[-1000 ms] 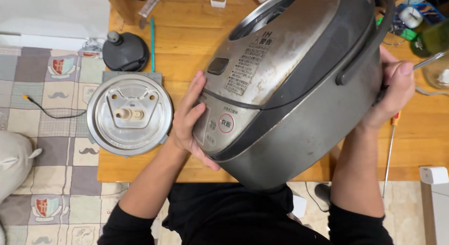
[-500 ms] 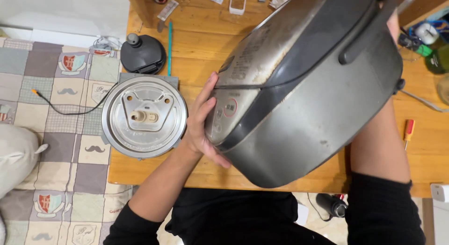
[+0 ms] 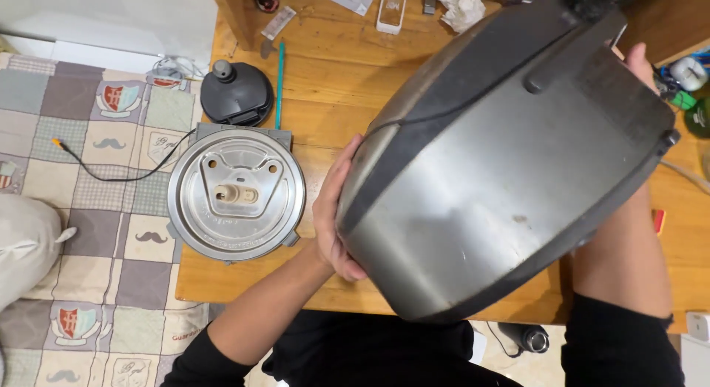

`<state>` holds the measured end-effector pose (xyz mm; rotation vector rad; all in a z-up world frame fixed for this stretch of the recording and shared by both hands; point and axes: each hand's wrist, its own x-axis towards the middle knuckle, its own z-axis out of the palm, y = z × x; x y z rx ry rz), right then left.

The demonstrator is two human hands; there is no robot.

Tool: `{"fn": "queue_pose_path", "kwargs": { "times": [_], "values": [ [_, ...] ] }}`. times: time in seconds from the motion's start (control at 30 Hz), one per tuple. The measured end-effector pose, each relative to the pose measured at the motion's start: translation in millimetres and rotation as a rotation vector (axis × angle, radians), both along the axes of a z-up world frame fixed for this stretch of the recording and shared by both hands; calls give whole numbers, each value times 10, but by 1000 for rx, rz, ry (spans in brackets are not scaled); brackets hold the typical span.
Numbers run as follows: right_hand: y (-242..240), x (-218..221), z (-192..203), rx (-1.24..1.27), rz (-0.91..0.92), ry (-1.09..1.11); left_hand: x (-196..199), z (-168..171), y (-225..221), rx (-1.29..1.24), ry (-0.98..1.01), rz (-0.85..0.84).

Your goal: Disassembling the bottom panel of a rice cooker using a screwdriver to remove screws.

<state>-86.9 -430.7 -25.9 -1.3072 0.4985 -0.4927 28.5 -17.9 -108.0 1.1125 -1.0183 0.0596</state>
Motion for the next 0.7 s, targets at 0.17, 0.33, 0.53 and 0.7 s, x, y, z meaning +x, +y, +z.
{"fn": "queue_pose_path", "kwargs": {
  "times": [0.17,0.33,0.53,0.7],
  "values": [
    [-528,-238,111,-93,-4,98,-135,179,28,-2,320,-227],
    [-809,-561,158,-178,-10,176,-192,-49,52,64,289,-16],
    [-997,-300,223,-305,53,278,-164,92,-1,2,332,43],
    [-1101,64,175,-417,120,393,-16,37,-4,-171,658,-93]
  ]
}}
